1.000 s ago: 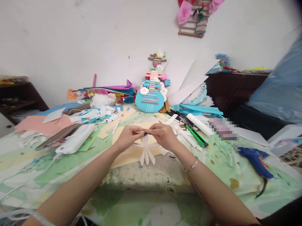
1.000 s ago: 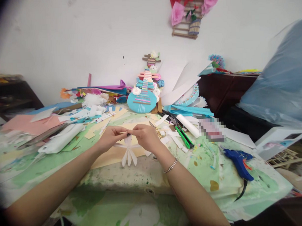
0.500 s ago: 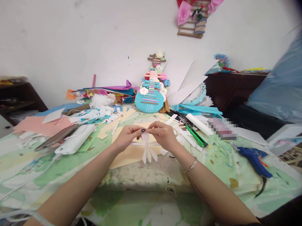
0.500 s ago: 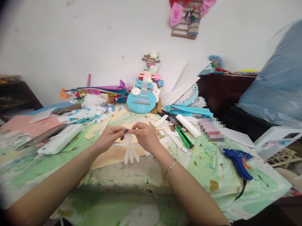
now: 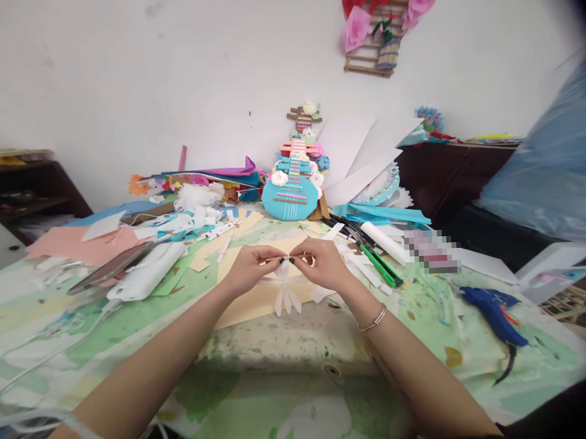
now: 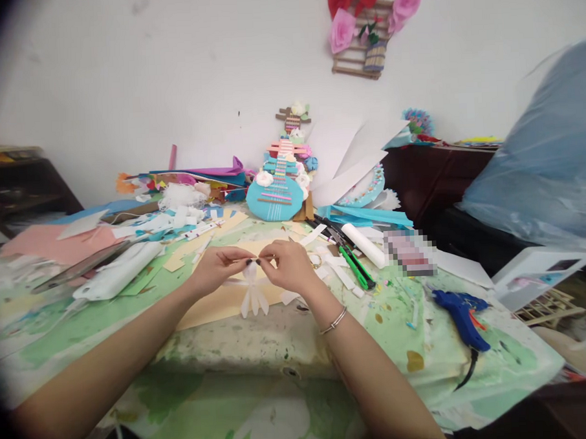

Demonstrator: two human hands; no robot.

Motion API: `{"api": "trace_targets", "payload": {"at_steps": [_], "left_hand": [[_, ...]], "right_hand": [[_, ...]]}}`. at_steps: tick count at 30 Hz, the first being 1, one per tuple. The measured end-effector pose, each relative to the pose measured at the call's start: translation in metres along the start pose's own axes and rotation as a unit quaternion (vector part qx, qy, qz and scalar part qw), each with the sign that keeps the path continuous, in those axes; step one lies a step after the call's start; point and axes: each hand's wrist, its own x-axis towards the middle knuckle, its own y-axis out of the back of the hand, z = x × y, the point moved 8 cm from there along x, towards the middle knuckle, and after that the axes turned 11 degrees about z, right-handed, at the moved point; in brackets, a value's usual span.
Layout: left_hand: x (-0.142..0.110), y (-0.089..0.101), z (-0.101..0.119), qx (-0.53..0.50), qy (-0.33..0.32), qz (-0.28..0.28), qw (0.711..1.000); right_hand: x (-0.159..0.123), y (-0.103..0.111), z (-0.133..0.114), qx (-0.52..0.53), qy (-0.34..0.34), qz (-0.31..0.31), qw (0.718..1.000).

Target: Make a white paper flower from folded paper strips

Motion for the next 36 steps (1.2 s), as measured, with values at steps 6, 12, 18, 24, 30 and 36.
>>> {"api": "trace_targets", "payload": {"at_steps": [6, 12, 18, 24, 30, 36], "left_hand": [[-0.002, 0.001, 0.008, 0.08, -0.069, 0.012, 0.994], [-0.004, 0.0, 0.011, 0.071, -0.087, 0.004, 0.994], [-0.005, 0.001, 0.013, 0.063, -0.086, 0.006, 0.994], [-0.004, -0.001, 0.008, 0.014, -0.058, 0.002, 0.998], [-0.003, -0.003, 0.006, -0.019, -0.043, -0.007, 0.999], [-0.004, -0.005, 0.009, -0.038, -0.031, -0.017, 0.999]], "right_hand": [[0.0, -0.005, 0.008, 0.014, -0.022, -0.004, 1.0], [-0.001, -0.007, 0.011, 0.021, -0.024, -0.005, 0.999], [0.0, -0.007, 0.009, 0.011, -0.025, -0.004, 1.0], [0.002, -0.004, 0.006, -0.01, -0.025, 0.009, 1.0], [0.0, -0.004, 0.007, -0.022, -0.04, 0.009, 0.999], [0.0, -0.004, 0.008, -0.028, -0.044, 0.011, 0.999]]}}
